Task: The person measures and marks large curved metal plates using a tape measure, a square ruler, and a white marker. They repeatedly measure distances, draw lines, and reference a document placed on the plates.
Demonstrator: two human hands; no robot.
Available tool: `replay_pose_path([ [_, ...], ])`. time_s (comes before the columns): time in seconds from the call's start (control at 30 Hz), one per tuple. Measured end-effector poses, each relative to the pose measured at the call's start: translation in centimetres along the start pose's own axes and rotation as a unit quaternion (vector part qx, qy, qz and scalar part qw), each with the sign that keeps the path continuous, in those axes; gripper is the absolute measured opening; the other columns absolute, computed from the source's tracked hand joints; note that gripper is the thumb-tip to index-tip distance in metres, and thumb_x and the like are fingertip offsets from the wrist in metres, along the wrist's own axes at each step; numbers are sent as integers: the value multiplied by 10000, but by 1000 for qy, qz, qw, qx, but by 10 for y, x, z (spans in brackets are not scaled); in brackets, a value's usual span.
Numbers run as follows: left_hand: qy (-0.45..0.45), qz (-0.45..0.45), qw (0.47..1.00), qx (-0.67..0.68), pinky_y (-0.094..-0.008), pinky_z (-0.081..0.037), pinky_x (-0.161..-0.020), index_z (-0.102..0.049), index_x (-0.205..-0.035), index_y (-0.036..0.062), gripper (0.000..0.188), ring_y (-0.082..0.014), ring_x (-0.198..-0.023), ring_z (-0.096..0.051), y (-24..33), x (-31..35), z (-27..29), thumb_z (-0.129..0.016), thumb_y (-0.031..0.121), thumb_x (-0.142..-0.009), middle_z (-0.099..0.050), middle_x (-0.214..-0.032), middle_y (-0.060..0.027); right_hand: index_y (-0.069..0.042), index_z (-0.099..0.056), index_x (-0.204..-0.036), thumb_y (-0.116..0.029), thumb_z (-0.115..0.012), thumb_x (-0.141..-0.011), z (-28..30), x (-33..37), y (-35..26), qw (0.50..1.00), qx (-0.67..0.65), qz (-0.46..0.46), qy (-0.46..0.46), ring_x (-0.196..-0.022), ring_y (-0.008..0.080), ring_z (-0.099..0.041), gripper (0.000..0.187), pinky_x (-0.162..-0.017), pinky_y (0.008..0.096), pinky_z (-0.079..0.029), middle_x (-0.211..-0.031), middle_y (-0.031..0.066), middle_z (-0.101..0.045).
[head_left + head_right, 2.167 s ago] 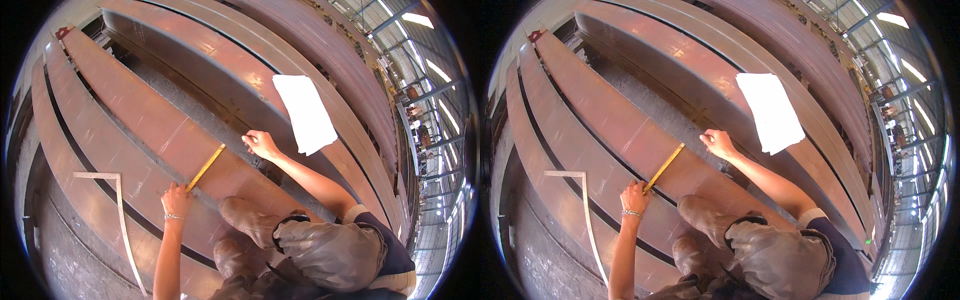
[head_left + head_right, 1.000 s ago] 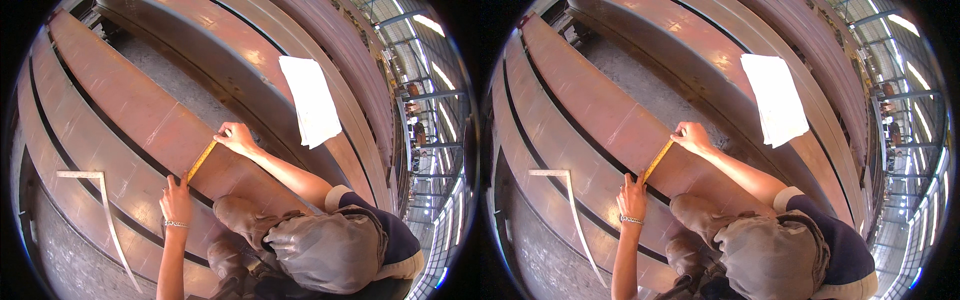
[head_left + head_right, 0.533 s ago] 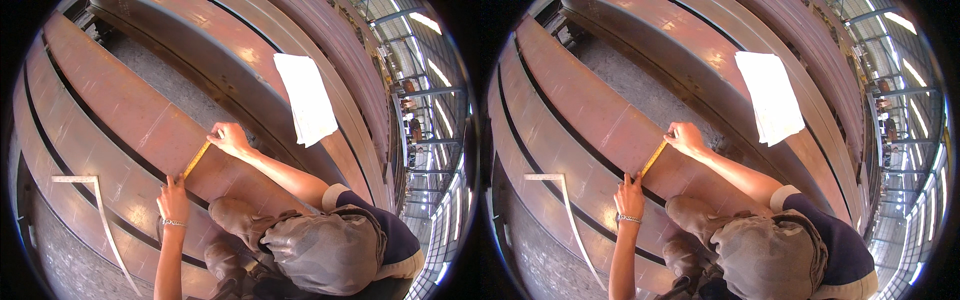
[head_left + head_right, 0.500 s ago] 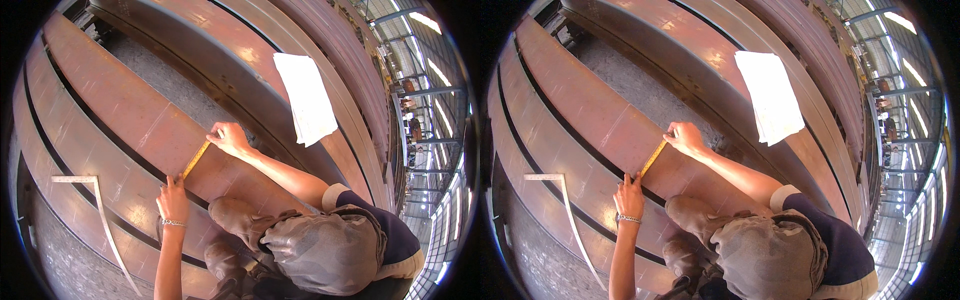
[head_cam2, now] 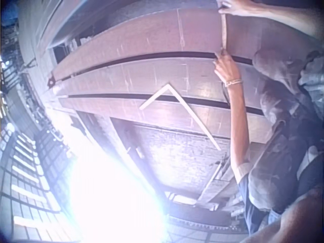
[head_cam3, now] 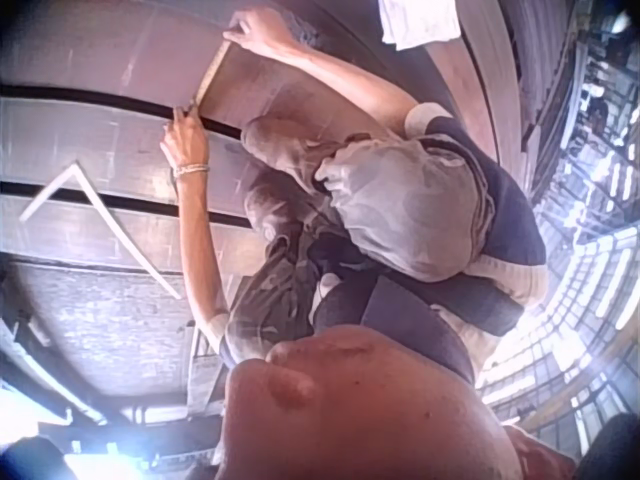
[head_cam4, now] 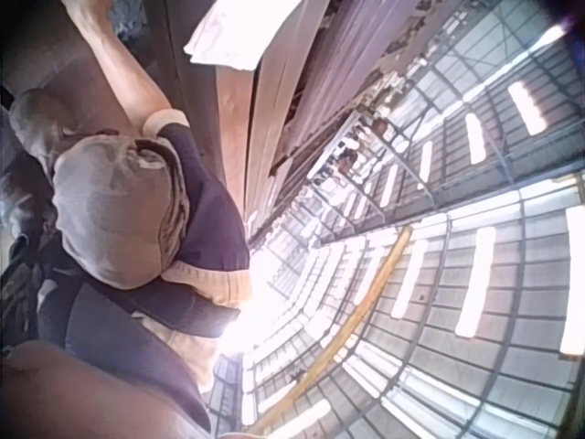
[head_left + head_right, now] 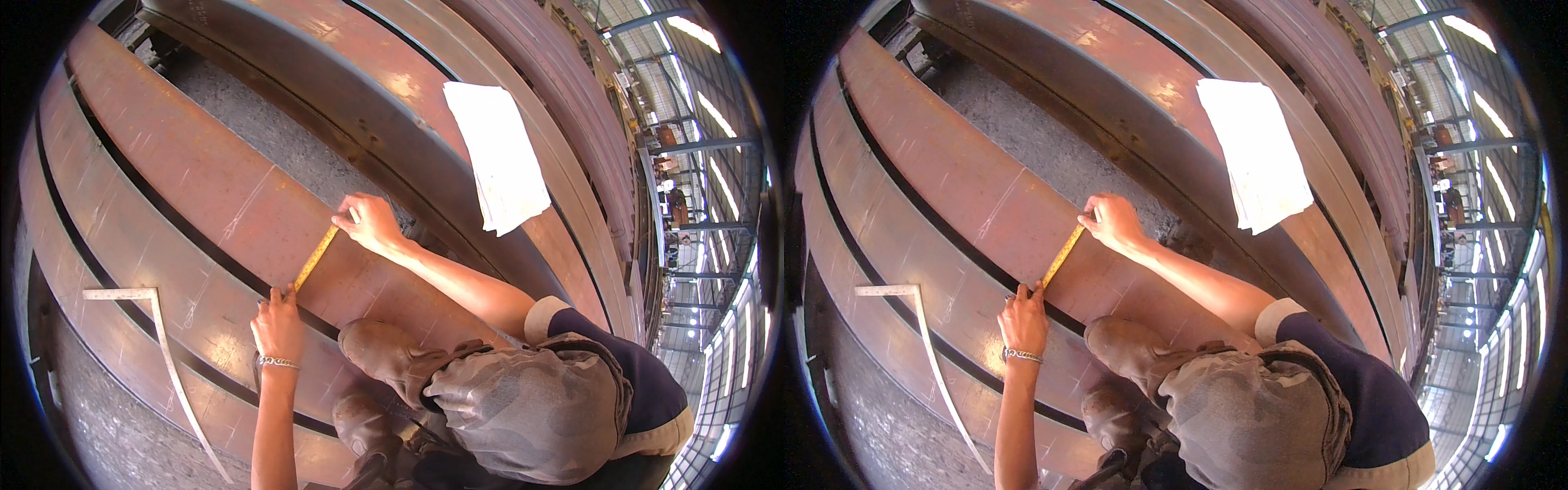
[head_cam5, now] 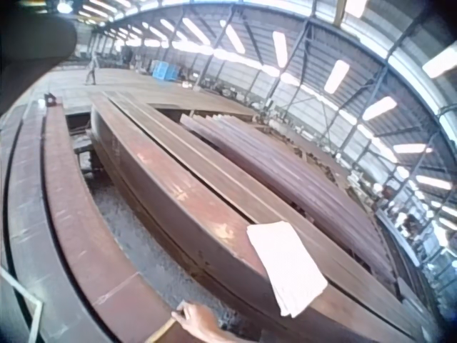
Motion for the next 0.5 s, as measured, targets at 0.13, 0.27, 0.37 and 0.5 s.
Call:
replay_pose_path([
  [0.13,-1,-2,1000,6,-436,-581,-679,-709,-1195,132,278,-287,-835,-676,-1,-2,4,-614,115,-935,-637,-1000,-93,-25,-707,-942,-259,-807,-833,-1,0,2,1000,-17,-12,-4,-613,231,-567,278,-585,407,-447,-697,102,-566],
  [0.27,-86,5,996,0,-430,-609,-756,-657,-1300,110,418,-276,-1035,-687,-1,-4,4,-600,78,-887,-643,-1140,-81,-25,-699,-943,-229,-809,-826,2,-1,-1,1000,-8,-8,-3,-613,212,-569,260,-574,392,-445,-694,98,-565],
  [0.37,-76,-5,997,-3,-433,-609,-757,-656,-1298,107,415,-279,-1038,-688,-1,-3,8,-604,78,-888,-645,-1146,-81,-30,-676,-996,-175,-800,-817,10,-2,-5,998,-35,-51,-7,-655,177,-598,261,-604,359,-474,-725,83,-601],
  [0.5,-86,-11,996,-5,-437,-609,-758,-659,-1289,105,402,-281,-1042,-688,-3,2,9,-600,76,-892,-648,-1143,-82,-45,-634,-1101,-106,-781,-802,21,-8,-18,979,-190,-71,-19,-800,133,-659,338,-715,307,-533,-856,52,-680],
])
Point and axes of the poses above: each hand's wrist, its own x-axis away from the middle knuckle, its own z-axis out of the back of the hand, y = z × x, the point moved 3 cm from there along -x, towards the middle knuckle
